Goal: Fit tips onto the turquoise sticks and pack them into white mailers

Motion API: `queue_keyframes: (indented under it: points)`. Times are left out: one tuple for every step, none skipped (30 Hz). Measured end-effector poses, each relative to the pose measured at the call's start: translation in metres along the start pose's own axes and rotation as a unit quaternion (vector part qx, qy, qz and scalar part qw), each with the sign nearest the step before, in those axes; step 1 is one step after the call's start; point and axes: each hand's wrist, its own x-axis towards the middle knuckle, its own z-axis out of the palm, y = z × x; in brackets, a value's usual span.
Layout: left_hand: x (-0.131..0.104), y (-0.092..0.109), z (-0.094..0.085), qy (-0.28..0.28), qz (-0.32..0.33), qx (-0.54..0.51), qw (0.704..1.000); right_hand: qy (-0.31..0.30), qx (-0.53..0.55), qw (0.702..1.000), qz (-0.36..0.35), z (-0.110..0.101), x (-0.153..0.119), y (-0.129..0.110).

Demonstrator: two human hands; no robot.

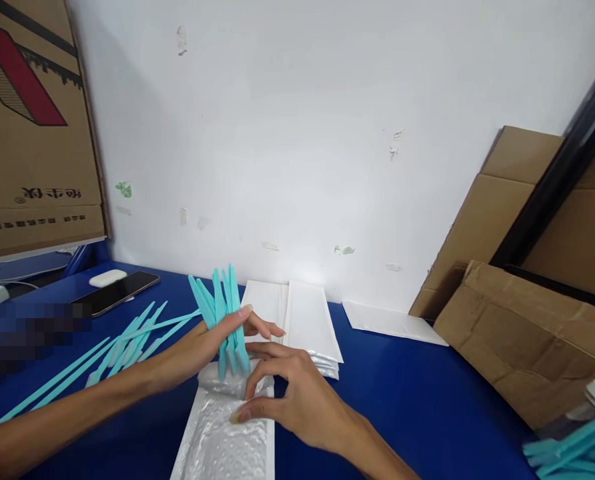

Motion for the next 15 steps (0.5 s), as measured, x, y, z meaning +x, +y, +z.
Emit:
queue_keyframes:
  points:
    - [-0.001, 0.002, -0.001, 0.000, -0.010, 0.003, 1.000, 0.000, 0.004, 1.000, -0.003, 0.000, 0.000, 0.000]
    - [-0.001, 0.004, -0.003, 0.000, -0.021, 0.005, 1.000, 0.001, 0.009, 1.000, -0.008, -0.001, 0.000, -0.001]
    - [-0.002, 0.005, -0.003, 0.000, -0.032, 0.002, 0.999, 0.003, 0.013, 1.000, -0.014, -0.001, 0.000, -0.001]
    - [-0.002, 0.006, -0.003, -0.005, -0.041, -0.006, 0.999, 0.005, 0.016, 1.000, -0.018, -0.001, 0.000, -0.002]
    - [-0.002, 0.006, -0.003, -0.011, -0.046, -0.018, 0.999, 0.008, 0.017, 1.000, -0.019, -0.001, 0.000, -0.002]
    - [-0.002, 0.005, -0.003, -0.017, -0.046, -0.031, 0.998, 0.010, 0.017, 1.000, -0.018, -0.001, 0.000, -0.003]
    - [-0.001, 0.004, -0.002, -0.021, -0.042, -0.043, 0.998, 0.011, 0.015, 1.000, -0.015, -0.001, 0.000, -0.003]
    - [-0.001, 0.003, -0.001, -0.021, -0.035, -0.051, 0.998, 0.012, 0.015, 1.000, -0.012, -0.001, 0.000, -0.003]
    - [0.000, 0.001, 0.000, -0.019, -0.027, -0.050, 0.998, 0.013, 0.014, 1.000, -0.010, -0.001, -0.001, -0.003]
    - [0.000, 0.000, 0.001, -0.012, -0.020, -0.042, 0.999, 0.013, 0.015, 1.000, -0.009, 0.000, -0.001, -0.003]
    - [0.000, -0.002, 0.001, -0.004, -0.015, -0.030, 0.999, 0.013, 0.018, 1.000, -0.010, 0.000, -0.001, -0.003]
    - [0.000, -0.003, 0.001, 0.001, -0.011, -0.018, 1.000, 0.014, 0.022, 1.000, -0.011, 0.001, -0.001, -0.003]
    - [0.000, -0.004, 0.001, 0.002, -0.009, -0.006, 1.000, 0.015, 0.025, 0.999, -0.012, 0.001, -0.001, -0.003]
    - [0.000, -0.005, 0.000, -0.002, -0.011, 0.002, 1.000, 0.015, 0.027, 0.999, -0.014, 0.002, -0.001, -0.003]
    - [-0.001, -0.005, -0.001, -0.007, -0.015, 0.005, 1.000, 0.015, 0.028, 0.999, -0.016, 0.002, -0.001, -0.003]
